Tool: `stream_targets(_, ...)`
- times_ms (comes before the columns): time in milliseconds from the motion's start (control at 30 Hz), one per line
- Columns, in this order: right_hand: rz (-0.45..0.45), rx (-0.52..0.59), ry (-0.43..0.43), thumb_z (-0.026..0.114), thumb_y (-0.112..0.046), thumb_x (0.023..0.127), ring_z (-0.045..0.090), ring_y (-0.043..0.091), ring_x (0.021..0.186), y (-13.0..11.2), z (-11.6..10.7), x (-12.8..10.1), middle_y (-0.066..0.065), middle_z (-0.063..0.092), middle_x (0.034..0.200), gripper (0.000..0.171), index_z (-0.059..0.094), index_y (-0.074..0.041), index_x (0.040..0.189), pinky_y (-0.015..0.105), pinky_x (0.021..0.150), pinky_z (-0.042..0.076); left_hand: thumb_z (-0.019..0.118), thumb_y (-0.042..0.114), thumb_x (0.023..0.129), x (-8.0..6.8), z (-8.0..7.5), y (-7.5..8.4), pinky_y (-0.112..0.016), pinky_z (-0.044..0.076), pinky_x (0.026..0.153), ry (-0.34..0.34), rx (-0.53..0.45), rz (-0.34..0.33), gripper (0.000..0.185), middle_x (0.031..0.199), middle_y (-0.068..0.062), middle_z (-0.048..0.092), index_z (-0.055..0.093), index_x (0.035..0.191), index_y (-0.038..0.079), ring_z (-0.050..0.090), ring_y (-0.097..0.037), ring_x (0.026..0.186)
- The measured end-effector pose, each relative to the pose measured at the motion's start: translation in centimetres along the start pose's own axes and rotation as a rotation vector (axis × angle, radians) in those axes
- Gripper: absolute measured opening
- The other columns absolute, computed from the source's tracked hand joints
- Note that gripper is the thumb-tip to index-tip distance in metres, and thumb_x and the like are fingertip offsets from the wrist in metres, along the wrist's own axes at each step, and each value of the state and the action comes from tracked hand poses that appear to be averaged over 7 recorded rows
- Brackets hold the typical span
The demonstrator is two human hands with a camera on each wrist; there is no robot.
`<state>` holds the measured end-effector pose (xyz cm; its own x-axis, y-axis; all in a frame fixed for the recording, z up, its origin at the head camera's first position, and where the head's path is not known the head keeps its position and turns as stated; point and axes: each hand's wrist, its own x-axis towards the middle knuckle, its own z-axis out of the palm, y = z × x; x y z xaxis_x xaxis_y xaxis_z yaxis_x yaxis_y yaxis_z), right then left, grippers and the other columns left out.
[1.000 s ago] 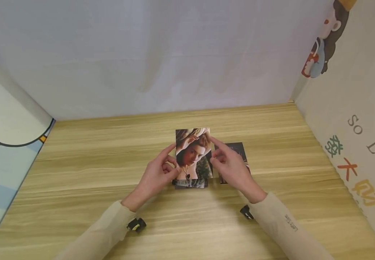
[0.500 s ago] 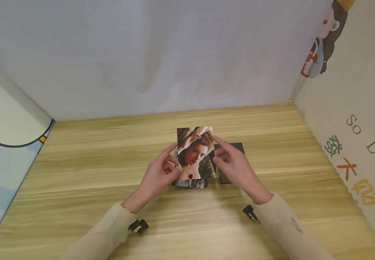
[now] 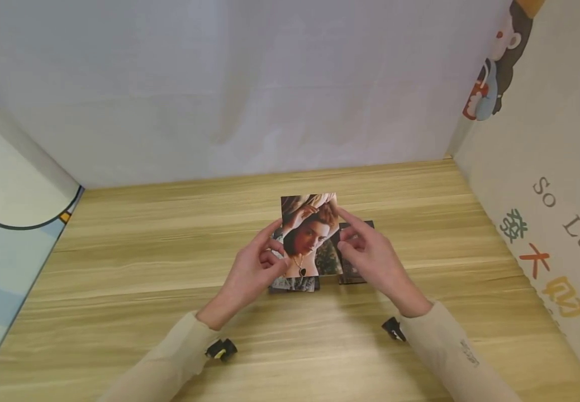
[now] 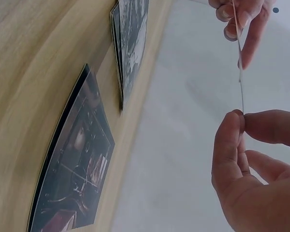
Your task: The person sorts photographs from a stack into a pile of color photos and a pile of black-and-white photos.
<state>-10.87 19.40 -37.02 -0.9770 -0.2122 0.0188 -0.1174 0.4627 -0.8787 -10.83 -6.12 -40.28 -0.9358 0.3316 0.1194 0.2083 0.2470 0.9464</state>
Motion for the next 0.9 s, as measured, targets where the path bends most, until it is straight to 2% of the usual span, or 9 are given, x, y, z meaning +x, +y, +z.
stream_targets(233,-0.007,-0.026,0.010,0.059,0.001,0.100,0.062,0.017,0.082,0.1,-0.8,-0.2,0.015,0.063,0.110,0.067,0.039,-0.015,0.161,0.023,0.066,0.050,0.070,-0.005,0.091,0.4,0.6,0.6,-0.023,0.058,0.069,-0.015,-0.001,0.005,0.079,0.104,-0.010,0.065,0.035,0.161,0.007,0.068,-0.012,0.077)
stream_targets(400,-0.009,-0.001,0.019,0.058,0.000,0.100,0.061,0.014,0.082,0.0,-1.4,-0.4,0.015,0.060,0.110,0.065,0.038,-0.013,0.161,0.021,0.069,0.052,0.069,-0.005,0.091,0.7,1.0,1.1,-0.023,0.058,0.071,-0.023,-0.003,0.019,0.077,0.103,-0.009,0.064,0.036,0.160,0.007,0.068,-0.012,0.078)
stream_targets(467,-0.009,0.005,0.024,0.057,0.001,0.100,0.061,0.012,0.082,0.0,-1.6,-0.5,0.015,0.059,0.111,0.065,0.039,-0.013,0.161,0.021,0.067,0.051,0.068,-0.004,0.092,0.8,1.1,1.2,-0.022,0.058,0.072,-0.026,-0.003,0.020,0.077,0.103,-0.009,0.063,0.036,0.161,0.008,0.068,-0.012,0.079)
stream_targets(600,0.000,0.005,0.029,0.057,-0.001,0.100,0.054,0.009,0.070,0.0,-2.1,-0.7,0.015,0.058,0.111,0.065,0.040,-0.016,0.161,0.023,0.058,0.045,0.068,-0.003,0.092,1.0,1.4,1.5,-0.022,0.058,0.072,-0.032,-0.003,0.018,0.077,0.104,-0.008,0.063,0.035,0.161,0.009,0.068,-0.012,0.081)
stream_targets(700,0.002,0.004,0.031,0.057,-0.002,0.101,0.055,0.008,0.071,0.0,-2.4,-0.7,0.015,0.057,0.112,0.064,0.039,-0.017,0.161,0.025,0.052,0.041,0.068,-0.003,0.092,1.2,1.7,1.7,-0.022,0.058,0.072,-0.033,-0.006,0.021,0.078,0.105,-0.009,0.063,0.035,0.161,0.008,0.069,-0.012,0.080)
stream_targets(833,-0.007,-0.007,0.040,0.057,-0.002,0.102,0.063,0.010,0.085,0.1,-2.8,-0.9,0.015,0.058,0.114,0.063,0.040,-0.016,0.161,0.026,0.052,0.044,0.068,-0.004,0.091,1.5,2.0,2.0,-0.022,0.059,0.072,-0.035,-0.014,0.023,0.079,0.105,-0.009,0.064,0.035,0.161,0.008,0.068,-0.011,0.079)
stream_targets(900,-0.014,-0.013,0.042,0.057,-0.002,0.102,0.063,0.010,0.084,0.1,-3.0,-0.9,0.016,0.058,0.114,0.063,0.040,-0.016,0.161,0.026,0.053,0.045,0.068,-0.004,0.091,1.6,2.1,2.1,-0.022,0.059,0.072,-0.039,-0.020,0.026,0.079,0.105,-0.010,0.064,0.035,0.161,0.008,0.068,-0.010,0.079)
